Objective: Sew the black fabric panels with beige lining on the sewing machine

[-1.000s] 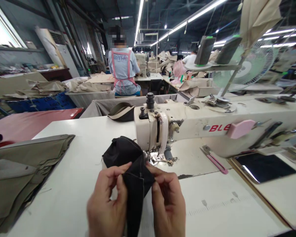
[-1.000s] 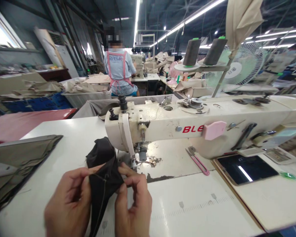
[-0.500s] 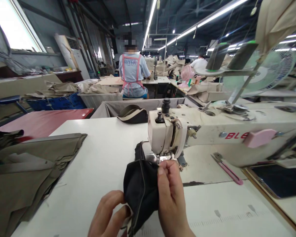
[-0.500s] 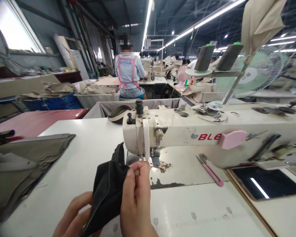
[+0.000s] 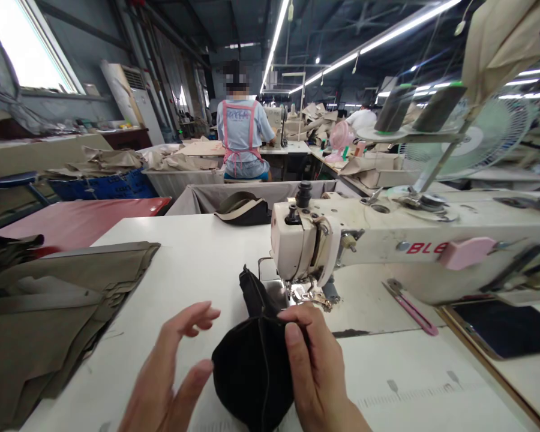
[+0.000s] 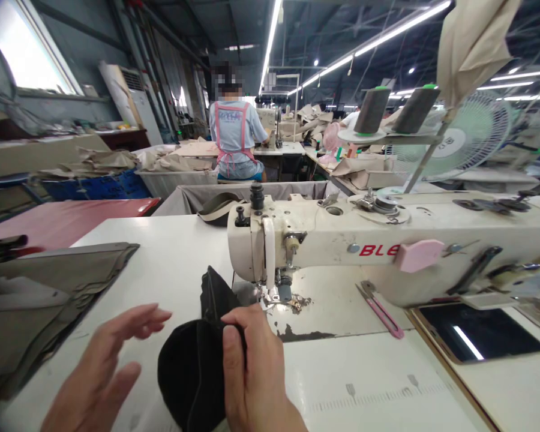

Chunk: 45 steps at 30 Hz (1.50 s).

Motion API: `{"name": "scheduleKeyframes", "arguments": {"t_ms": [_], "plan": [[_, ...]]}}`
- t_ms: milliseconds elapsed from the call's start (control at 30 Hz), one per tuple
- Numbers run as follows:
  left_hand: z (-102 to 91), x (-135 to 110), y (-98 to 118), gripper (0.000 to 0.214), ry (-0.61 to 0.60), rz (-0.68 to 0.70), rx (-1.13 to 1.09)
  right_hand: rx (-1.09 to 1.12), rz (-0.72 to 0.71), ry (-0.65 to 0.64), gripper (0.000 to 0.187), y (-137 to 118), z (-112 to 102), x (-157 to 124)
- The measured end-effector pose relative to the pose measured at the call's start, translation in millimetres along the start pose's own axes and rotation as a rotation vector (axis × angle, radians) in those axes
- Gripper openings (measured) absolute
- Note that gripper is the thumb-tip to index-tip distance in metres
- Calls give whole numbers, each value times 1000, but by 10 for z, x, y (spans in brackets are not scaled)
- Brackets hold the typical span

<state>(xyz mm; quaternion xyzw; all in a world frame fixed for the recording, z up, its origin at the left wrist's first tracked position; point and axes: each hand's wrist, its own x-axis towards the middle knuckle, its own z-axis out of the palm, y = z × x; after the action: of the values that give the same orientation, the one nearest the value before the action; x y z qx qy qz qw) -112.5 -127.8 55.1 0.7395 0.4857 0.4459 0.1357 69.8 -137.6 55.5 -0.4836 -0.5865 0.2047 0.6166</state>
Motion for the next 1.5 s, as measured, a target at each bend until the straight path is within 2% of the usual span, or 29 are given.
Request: {"name": "scheduleKeyframes", "arguments": {"t_ms": [67, 133, 200, 267, 300, 333, 400, 500, 667, 700, 767, 833, 900, 967, 1033, 1100, 1167, 1233, 1267, 1333, 1433, 1500], "plan": [[80, 135, 87, 22, -47, -54, -25, 17, -30, -35, 17, -32, -23, 4], [184, 188, 184, 17, -77, -89, -115, 32, 2, -36, 19, -56, -57, 25], [278, 172, 283, 26, -58, -211, -210, 130, 184, -80, 23, -64, -93, 62], [337, 133, 369, 33, 2, -350, -262, 299, 463, -183, 29, -57, -130, 101], [352, 117, 404, 34, 43, -388, -260, 343, 552, -232, 32, -49, -150, 115], [358, 109, 432, 34, 86, -397, -241, 333, 560, -258, 33, -41, -173, 122], [355, 110, 466, 31, 147, -346, -178, 185, 381, -250, 28, -28, -231, 112], [343, 130, 478, 31, 133, -319, -149, 1, 87, -191, 19, -13, -332, 50], [357, 128, 490, 34, 123, -350, -160, -147, -136, -254, 17, -12, -429, 19], [358, 122, 495, 34, 140, -349, -160, -135, -125, -267, 15, -20, -436, 36], [351, 106, 499, 33, 165, -341, -198, -42, 8, -307, 11, -40, -446, 78], [335, 89, 498, 34, 170, -330, -248, 110, 222, -353, 25, -60, -446, 105], [321, 75, 491, 35, 156, -327, -253, 244, 340, -339, 34, -74, -431, 98], [316, 68, 481, 38, 144, -342, -219, 249, 268, -268, 29, -79, -401, 57], [315, 71, 463, 42, 119, -361, -224, 129, 115, -210, 28, -80, -368, 6], [308, 81, 432, 47, 59, -324, -303, 9, 22, -181, 22, -79, -353, -24], [292, 88, 389, 48, -54, -233, -404, -14, -2, -171, 14, -76, -362, -17], [271, 81, 349, 39, -183, -153, -445, 18, -4, -182, 18, -71, -380, 11], [263, 70, 337, 33, -208, -146, -427, 26, -7, -193, 18, -66, -383, 25], [250, 43, 334, 28, -157, -191, -344, 31, -1, -201, 18, -54, -363, 35], [238, 21, 376, 35, 14, -284, -211, 36, 37, -210, 22, -29, -281, 5], [235, 23, 403, 38, 60, -307, -168, 29, 58, -213, 25, -13, -240, -19]]}}
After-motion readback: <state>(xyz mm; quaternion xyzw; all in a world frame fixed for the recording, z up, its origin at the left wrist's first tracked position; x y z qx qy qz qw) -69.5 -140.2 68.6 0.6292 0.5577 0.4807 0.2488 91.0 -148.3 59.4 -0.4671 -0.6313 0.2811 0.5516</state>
